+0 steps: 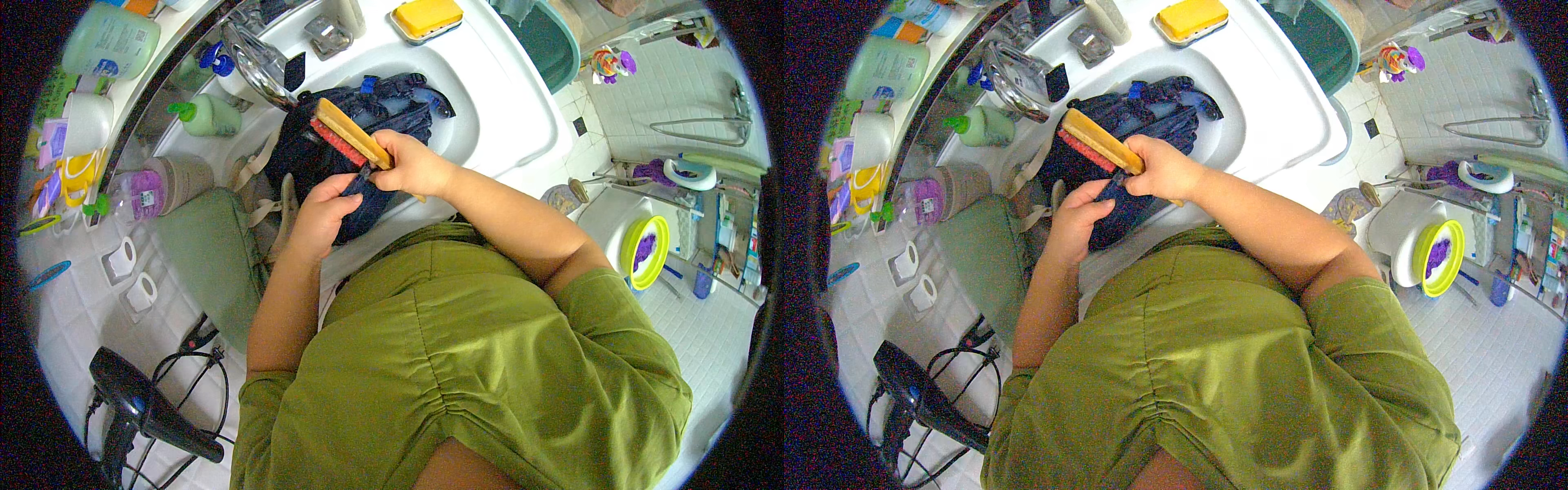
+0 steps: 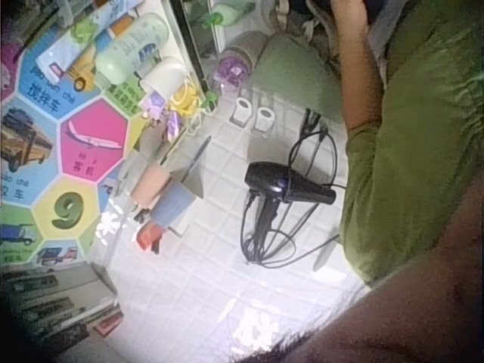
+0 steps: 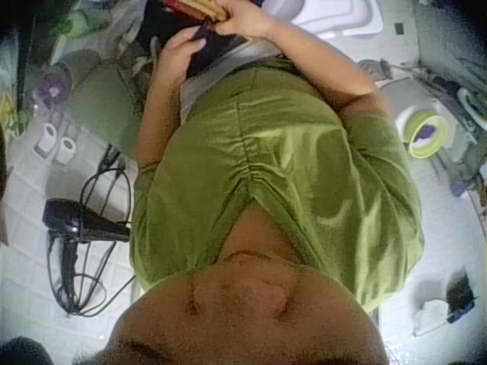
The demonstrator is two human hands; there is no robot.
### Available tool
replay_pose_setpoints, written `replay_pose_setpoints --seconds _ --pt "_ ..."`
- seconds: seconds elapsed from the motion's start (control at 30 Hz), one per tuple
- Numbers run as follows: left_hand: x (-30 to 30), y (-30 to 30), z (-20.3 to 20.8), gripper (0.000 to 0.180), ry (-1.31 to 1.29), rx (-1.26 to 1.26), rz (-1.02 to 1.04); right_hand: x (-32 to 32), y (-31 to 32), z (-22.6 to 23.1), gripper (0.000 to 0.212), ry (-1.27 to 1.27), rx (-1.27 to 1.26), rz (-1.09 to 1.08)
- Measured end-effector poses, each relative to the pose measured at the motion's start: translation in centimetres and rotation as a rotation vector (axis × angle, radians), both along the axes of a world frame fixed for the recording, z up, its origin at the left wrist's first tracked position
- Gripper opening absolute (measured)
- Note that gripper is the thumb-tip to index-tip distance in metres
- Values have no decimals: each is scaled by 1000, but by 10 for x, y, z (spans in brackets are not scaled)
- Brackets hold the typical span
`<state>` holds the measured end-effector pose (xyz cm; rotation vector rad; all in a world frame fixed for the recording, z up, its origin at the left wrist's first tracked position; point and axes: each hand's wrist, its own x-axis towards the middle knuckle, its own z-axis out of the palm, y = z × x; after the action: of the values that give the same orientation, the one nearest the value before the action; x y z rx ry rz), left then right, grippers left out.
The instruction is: The person scrubs a dark blue backpack in a bathroom sink using a brush and running water. They rinse the bag, wring it out, and place it in the sink.
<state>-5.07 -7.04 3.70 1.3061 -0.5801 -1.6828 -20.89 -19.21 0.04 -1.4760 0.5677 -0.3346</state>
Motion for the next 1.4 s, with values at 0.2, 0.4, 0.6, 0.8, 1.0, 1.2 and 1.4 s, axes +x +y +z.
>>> replay_pose_setpoints --seconds 0.2,0.4,0.6,0.8,1.0,1.2,1.4 --pt "-1 0 -3 34 -27 -20 0 1 1 5 25 61 -87 -25" --pt "-4 -1 -2 34 -36 -4 11 3 3 0 23 84 -89 -60" --pt "-4 -1 -2 36 -69 2 14 2 3 4 22 112 -131 -57" --pt "-4 -1 5 36 -32 34 10 -3 -1 -8 24 62 62 -94" --pt "1 -2 6 37 -9 23 -9 -6 -3 -11 28 23 93 -51" --pt "-1 -4 8 38 27 12 -16 -5 -3 -9 29 18 59 -21" --pt "1 -2 4 39 4 5 -35 -8 -9 -10 29 -21 73 4"
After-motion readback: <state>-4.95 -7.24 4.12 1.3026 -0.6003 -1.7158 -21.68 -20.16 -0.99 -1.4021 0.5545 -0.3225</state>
